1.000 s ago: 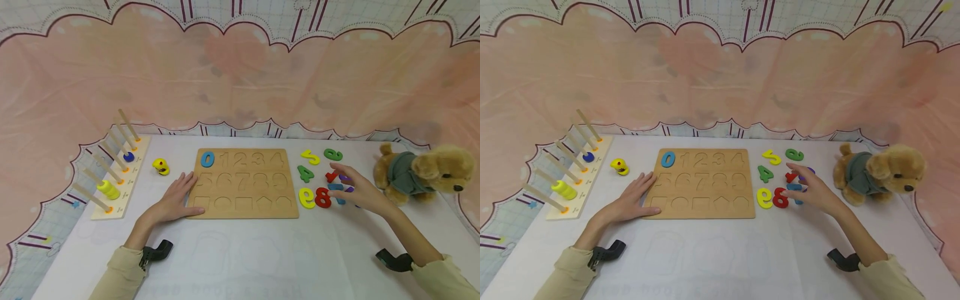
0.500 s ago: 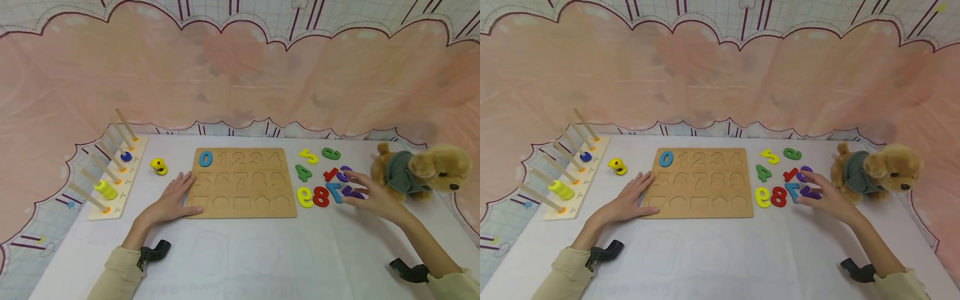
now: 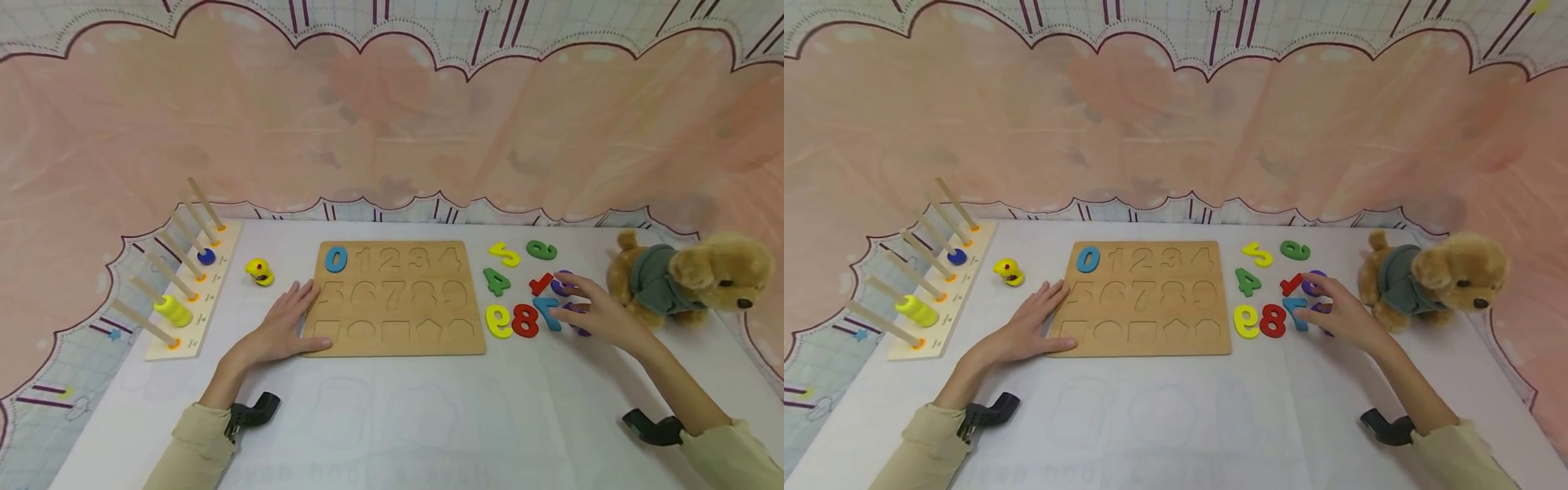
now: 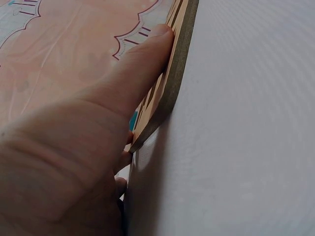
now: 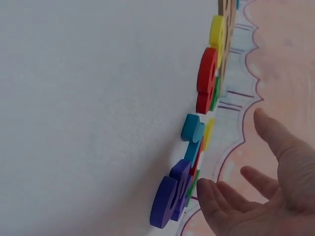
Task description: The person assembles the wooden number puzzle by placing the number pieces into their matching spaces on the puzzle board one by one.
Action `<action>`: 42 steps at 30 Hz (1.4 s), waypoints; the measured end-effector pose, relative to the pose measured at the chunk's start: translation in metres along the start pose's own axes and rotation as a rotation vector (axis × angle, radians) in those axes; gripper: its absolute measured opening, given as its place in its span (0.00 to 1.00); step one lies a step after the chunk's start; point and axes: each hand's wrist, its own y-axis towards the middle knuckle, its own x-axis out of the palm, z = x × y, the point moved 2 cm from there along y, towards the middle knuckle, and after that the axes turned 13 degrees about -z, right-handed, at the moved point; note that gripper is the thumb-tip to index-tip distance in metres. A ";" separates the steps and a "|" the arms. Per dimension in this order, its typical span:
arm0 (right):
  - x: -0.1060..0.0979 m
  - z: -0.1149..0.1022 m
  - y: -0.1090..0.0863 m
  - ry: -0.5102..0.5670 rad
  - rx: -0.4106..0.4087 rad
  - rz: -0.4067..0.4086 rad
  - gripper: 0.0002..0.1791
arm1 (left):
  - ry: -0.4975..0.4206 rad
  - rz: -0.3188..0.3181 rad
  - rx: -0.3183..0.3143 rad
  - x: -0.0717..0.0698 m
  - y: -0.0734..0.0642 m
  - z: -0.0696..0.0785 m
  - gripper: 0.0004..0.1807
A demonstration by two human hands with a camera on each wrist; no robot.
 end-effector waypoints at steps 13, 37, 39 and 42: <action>0.001 0.004 0.035 -0.074 0.112 0.021 0.47 | 0.006 -0.006 -0.006 0.002 0.000 -0.001 0.58; 0.000 0.010 0.049 -0.204 0.160 0.020 0.43 | 0.005 -0.014 -0.001 0.000 0.001 0.001 0.58; 0.000 0.011 0.050 -0.211 0.159 0.022 0.43 | 0.005 -0.014 -0.003 -0.001 0.001 0.001 0.58; -0.003 0.010 0.051 -0.219 0.158 0.019 0.44 | 0.000 -0.014 -0.004 -0.003 0.000 0.002 0.58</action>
